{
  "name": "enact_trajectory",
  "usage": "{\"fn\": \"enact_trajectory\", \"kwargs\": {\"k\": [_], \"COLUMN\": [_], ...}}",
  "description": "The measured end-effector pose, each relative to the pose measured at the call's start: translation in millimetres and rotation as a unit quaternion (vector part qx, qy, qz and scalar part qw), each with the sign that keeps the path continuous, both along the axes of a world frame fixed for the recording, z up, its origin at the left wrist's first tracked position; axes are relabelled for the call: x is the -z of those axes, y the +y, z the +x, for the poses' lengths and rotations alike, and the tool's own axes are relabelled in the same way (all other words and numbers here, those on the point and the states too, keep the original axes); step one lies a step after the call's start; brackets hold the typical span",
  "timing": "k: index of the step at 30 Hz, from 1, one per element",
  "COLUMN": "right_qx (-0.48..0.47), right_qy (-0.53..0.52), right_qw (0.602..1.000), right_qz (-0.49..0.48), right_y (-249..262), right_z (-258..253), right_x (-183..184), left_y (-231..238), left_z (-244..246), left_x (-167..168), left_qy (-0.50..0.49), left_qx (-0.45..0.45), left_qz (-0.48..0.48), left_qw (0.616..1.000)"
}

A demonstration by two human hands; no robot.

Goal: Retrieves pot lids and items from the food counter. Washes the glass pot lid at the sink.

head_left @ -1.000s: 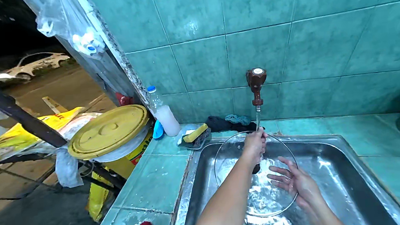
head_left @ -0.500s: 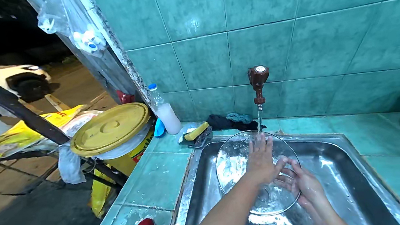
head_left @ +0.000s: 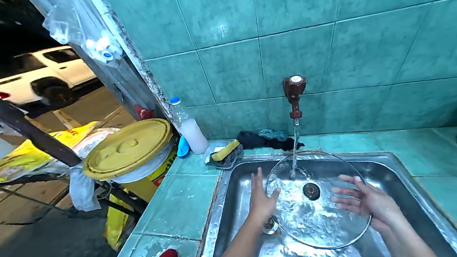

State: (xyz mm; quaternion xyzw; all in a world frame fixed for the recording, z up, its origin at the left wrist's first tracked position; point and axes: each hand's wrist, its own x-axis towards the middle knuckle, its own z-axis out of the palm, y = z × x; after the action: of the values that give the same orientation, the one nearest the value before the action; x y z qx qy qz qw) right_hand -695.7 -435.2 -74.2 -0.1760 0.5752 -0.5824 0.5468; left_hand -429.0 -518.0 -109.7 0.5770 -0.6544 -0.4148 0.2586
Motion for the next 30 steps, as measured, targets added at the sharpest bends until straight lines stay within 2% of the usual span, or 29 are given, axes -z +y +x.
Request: {"fn": "enact_trajectory", "kwargs": {"k": [1,2,4,5,6,7,9,11,12,16,19,22,24,25,27,28,30], "right_qx": [-0.008,-0.008,0.006,0.01,0.005,-0.011,-0.11,-0.228,-0.278,-0.387,-0.381,-0.321,-0.26,-0.214,-0.114,-0.076,-0.062], "right_qy": [-0.011,-0.016,0.026,0.081,0.173,0.298,0.528,0.642,0.659,0.641,0.652,0.659,0.612,0.557,0.351,0.228,0.03], "right_qw": [1.0,1.0,1.0,0.997,0.985,0.955,0.841,0.73,0.697,0.663,0.653,0.68,0.747,0.802,0.929,0.971,0.998], "right_qz": [-0.004,-0.009,-0.013,-0.012,-0.01,-0.005,0.032,0.044,0.044,-0.021,-0.06,-0.007,0.005,0.001,0.003,0.008,0.015], "right_y": [-2,-4,-11,-16,-20,-24,-29,-35,-37,-48,-55,-57,-56,-56,-54,-52,-46], "right_z": [-1,-1,5,7,11,14,21,34,44,75,67,48,36,32,31,35,38], "right_x": [3,7,20,29,37,41,33,27,25,20,28,35,42,46,48,47,46], "left_y": [0,2,7,9,9,10,11,14,16,21,23,23,24,24,23,22,21], "left_z": [2,1,0,2,3,3,5,6,5,0,4,12,15,17,17,17,18], "left_x": [-5,-13,-30,-37,-41,-44,-46,-44,-42,-35,-37,-44,-49,-51,-56,-58,-60], "left_qy": [0.117,0.217,0.355,0.391,0.404,0.405,0.396,0.393,0.395,0.41,0.416,0.413,0.411,0.41,0.411,0.409,0.403], "left_qx": [-0.042,-0.075,-0.083,-0.08,-0.087,-0.098,-0.115,-0.123,-0.127,-0.147,-0.158,-0.165,-0.163,-0.163,-0.166,-0.166,-0.162], "left_qz": [0.079,0.15,0.238,0.252,0.249,0.237,0.218,0.212,0.214,0.21,0.197,0.175,0.163,0.158,0.152,0.152,0.152], "left_qw": [0.989,0.962,0.9,0.882,0.876,0.878,0.885,0.886,0.884,0.875,0.874,0.878,0.882,0.884,0.884,0.884,0.888]}}
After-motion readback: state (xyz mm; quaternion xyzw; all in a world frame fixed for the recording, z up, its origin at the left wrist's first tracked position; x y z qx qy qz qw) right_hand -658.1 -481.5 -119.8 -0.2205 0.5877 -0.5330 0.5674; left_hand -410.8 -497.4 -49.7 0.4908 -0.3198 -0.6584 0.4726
